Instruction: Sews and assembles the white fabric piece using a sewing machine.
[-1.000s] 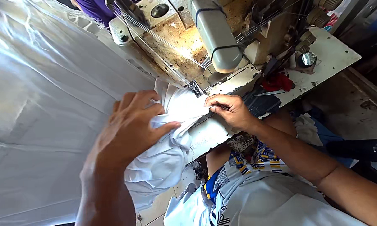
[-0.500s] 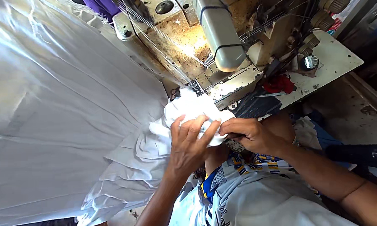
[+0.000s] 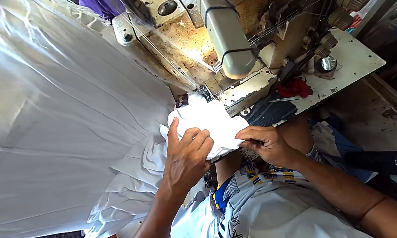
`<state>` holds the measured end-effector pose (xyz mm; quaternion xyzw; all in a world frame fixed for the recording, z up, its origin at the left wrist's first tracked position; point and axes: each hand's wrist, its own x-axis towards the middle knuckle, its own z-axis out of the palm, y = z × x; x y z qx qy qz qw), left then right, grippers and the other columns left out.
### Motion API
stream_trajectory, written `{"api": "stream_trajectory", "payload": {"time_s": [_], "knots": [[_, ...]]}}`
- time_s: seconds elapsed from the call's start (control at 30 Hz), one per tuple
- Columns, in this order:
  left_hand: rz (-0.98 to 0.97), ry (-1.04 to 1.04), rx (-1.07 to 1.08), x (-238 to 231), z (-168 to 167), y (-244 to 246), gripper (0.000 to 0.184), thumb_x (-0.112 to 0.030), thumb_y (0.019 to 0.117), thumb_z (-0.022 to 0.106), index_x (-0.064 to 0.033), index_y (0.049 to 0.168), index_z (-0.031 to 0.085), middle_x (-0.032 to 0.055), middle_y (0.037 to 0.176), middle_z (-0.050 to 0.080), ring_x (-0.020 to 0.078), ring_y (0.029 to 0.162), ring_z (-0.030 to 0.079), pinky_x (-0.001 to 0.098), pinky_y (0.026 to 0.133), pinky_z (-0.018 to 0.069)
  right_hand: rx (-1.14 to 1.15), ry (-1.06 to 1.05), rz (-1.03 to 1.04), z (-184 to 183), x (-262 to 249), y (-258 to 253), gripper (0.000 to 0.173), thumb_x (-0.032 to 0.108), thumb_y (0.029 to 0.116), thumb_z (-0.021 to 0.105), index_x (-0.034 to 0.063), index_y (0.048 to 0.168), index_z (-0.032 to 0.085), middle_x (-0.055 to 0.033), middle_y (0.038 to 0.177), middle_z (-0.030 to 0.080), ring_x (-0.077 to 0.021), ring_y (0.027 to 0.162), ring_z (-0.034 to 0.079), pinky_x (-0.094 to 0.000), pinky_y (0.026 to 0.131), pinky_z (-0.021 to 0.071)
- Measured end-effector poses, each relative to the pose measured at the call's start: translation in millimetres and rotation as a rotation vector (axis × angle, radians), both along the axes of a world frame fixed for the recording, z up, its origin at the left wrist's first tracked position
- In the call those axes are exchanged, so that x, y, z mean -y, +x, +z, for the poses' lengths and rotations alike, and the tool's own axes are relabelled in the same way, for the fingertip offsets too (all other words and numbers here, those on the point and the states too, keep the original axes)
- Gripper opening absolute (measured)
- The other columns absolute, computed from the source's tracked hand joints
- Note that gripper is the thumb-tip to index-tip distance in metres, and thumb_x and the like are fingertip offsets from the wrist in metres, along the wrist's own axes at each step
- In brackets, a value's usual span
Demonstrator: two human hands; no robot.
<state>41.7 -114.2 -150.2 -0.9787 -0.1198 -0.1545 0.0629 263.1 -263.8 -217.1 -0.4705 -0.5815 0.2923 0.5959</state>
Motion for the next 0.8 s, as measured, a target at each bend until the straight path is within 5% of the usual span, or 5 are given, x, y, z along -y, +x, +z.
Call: {"api": "stream_trajectory", "payload": {"time_s": [0.17,0.43,0.53,0.6,0.8], "knots": [[0.002,0.045,0.016,-16.1,6.6,3.8,0.01,-0.012,0.0868,0.06,-0.0067,0.084,0.068,0.0094,0.088,0.069,0.0356,0.099,0.066,0.0725,0.112,0.0262,-0.025,0.029,-0.056,1.1,-17.8,-1.6,0.011,0.004,0.0982,0.067,-0.0021,0.103,0.074,-0.0074,0.104,0.073,-0.0092,0.089,0.069,-0.0246,0.078,0.06],[-0.038,0.071,-0.001,-56.2,25.3,8.5,0.019,-0.016,0.091,0.056,-0.0024,0.093,0.068,0.0163,0.102,0.068,0.0388,0.1,0.065,0.0663,0.108,0.0347,-0.059,0.101,-0.085,7.6,-59.6,-1.9,0.008,-0.002,0.0961,0.066,-0.0034,0.1,0.072,-0.011,0.107,0.072,-0.0132,0.093,0.069,-0.0281,0.081,0.0606],[0.103,-0.003,-0.144,-63.7,47.4,-5.1,0.057,-0.06,0.0891,0.059,-0.0105,0.114,0.071,0.0145,0.116,0.065,0.0394,0.109,0.06,0.0663,0.102,0.0385,-0.06,0.127,-0.077,10.0,-68.5,-0.2,0.008,-0.003,0.0962,0.065,-0.0043,0.101,0.072,-0.0119,0.109,0.072,-0.0149,0.098,0.07,-0.0299,0.084,0.061],[0.174,-0.048,-0.185,-66.0,61.8,-16.9,0.077,-0.085,0.0798,0.056,-0.0127,0.103,0.071,0.013,0.116,0.062,0.0388,0.11,0.058,0.064,0.095,0.0425,-0.045,0.14,-0.058,11.4,-71.8,2.1,0.009,-0.004,0.0963,0.064,-0.0046,0.101,0.072,-0.0121,0.108,0.071,-0.0154,0.099,0.069,-0.0305,0.085,0.0608],[-0.072,-0.272,-0.022,-21.2,78.3,-20.8,0.027,-0.038,0.0933,0.07,-0.0128,0.085,0.069,0.0074,0.133,0.063,0.0236,0.121,0.061,0.0456,0.097,0.0537,0.197,0.072,0.098,20.3,-55.0,13.0,0.009,0.0,0.0968,0.065,0.0003,0.103,0.072,-0.0066,0.103,0.07,-0.0104,0.091,0.067,-0.0266,0.081,0.0596]]}}
